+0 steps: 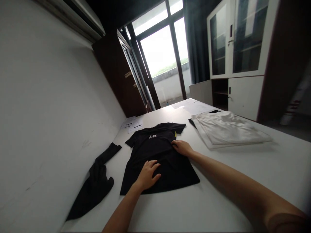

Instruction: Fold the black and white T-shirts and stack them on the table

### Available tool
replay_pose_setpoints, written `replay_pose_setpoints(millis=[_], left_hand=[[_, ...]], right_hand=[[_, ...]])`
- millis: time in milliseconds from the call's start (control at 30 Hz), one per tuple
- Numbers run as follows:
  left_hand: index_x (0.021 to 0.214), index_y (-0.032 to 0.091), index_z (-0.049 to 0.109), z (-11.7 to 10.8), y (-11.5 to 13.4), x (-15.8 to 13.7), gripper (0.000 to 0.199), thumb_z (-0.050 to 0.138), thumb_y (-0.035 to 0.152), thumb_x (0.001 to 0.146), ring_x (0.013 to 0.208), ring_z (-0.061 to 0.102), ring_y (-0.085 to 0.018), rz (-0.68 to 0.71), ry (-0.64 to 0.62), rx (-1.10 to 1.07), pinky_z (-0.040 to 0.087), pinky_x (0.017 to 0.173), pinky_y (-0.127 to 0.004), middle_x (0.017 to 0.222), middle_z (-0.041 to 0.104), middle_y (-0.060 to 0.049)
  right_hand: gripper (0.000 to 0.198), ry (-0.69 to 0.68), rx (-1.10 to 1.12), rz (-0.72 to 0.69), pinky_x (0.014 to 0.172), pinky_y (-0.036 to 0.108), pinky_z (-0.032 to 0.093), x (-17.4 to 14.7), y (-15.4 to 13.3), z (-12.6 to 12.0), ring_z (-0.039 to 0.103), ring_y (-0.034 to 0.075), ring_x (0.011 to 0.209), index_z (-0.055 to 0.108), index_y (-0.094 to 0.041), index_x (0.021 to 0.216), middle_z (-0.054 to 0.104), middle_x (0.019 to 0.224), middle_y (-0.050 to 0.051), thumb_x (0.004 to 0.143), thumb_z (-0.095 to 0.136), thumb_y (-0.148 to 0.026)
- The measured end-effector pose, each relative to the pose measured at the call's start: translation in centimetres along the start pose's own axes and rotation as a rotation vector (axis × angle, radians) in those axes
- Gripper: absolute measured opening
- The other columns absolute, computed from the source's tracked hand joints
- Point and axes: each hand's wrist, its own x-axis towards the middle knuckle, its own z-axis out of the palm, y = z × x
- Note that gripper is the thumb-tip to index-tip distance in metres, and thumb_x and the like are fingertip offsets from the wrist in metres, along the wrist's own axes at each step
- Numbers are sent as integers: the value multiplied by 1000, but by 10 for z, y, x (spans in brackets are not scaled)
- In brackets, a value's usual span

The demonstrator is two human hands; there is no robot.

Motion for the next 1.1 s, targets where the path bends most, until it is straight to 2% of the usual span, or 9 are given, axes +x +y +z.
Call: replay_pose_setpoints(millis=[167, 300, 367, 433, 533, 633, 800, 967, 1100], left_hand=[[144, 28, 56, 2, 39, 5, 59, 72, 44, 89, 141, 46, -28, 83, -30, 2, 27, 124, -54, 151, 53, -9], [140, 25, 58, 10, 76, 20, 61, 72, 52, 87, 130, 53, -30, 175, -43, 35, 41, 113, -48, 141, 58, -12], [129, 22, 63, 15, 91, 31, 51, 70, 53, 89, 118, 58, -30, 181, -45, 96, 47, 102, -45, 127, 64, -12], [112, 19, 66, 21, 102, 44, 31, 65, 44, 94, 107, 62, -27, 201, -74, 167, 50, 93, -41, 110, 67, -10], [99, 18, 63, 27, 111, 63, 12, 58, 30, 98, 94, 66, -23, 318, -157, 226, 51, 83, -35, 98, 69, -7], [99, 19, 62, 27, 116, 73, 12, 56, 29, 99, 89, 67, -21, 412, -195, 162, 50, 80, -32, 99, 70, -6], [102, 20, 62, 27, 126, 65, 10, 58, 28, 98, 92, 65, -18, 358, -183, -109, 49, 83, -28, 99, 69, -4], [99, 19, 61, 31, 130, 52, 9, 58, 28, 99, 96, 61, -20, 370, -174, -230, 47, 93, -32, 97, 69, -6], [96, 19, 61, 28, 131, 51, 4, 59, 22, 95, 95, 60, -19, 315, -117, -349, 48, 92, -31, 95, 69, -6]], right_hand=[[33, 12, -19, 78, 89, 32, 44, 0, -4, 1, 68, 25, 107, 65, -26, 131, 73, 118, 10, 102, 49, -35], [36, -1, -78, 90, 85, 33, 44, 0, -6, 4, 70, 27, 102, 62, -27, 135, 74, 113, 11, 104, 47, -37], [36, -5, -95, 91, 85, 33, 44, 0, -7, 4, 70, 26, 102, 62, -28, 136, 75, 113, 11, 105, 46, -35], [35, -15, -100, 91, 85, 33, 44, -1, -7, 3, 70, 26, 103, 63, -29, 135, 75, 113, 10, 105, 46, -33], [34, -14, -100, 101, 85, 32, 45, -2, -5, 3, 70, 26, 104, 65, -30, 133, 75, 113, 10, 104, 47, -33], [34, 23, -104, 116, 83, 32, 45, -1, -3, 2, 70, 26, 102, 66, -29, 131, 75, 112, 9, 104, 45, -33], [35, 53, -28, 140, 85, 32, 45, 1, -2, 1, 67, 25, 102, 65, -28, 131, 74, 114, 7, 104, 46, -39], [41, 142, -52, 155, 101, 36, 40, 5, 1, 7, 55, 29, 123, 61, -23, 137, 65, 130, 13, 102, 51, -43], [46, 125, -113, 172, 108, 41, 34, 7, 8, 15, 48, 31, 131, 61, -24, 139, 61, 137, 14, 99, 56, -46]])
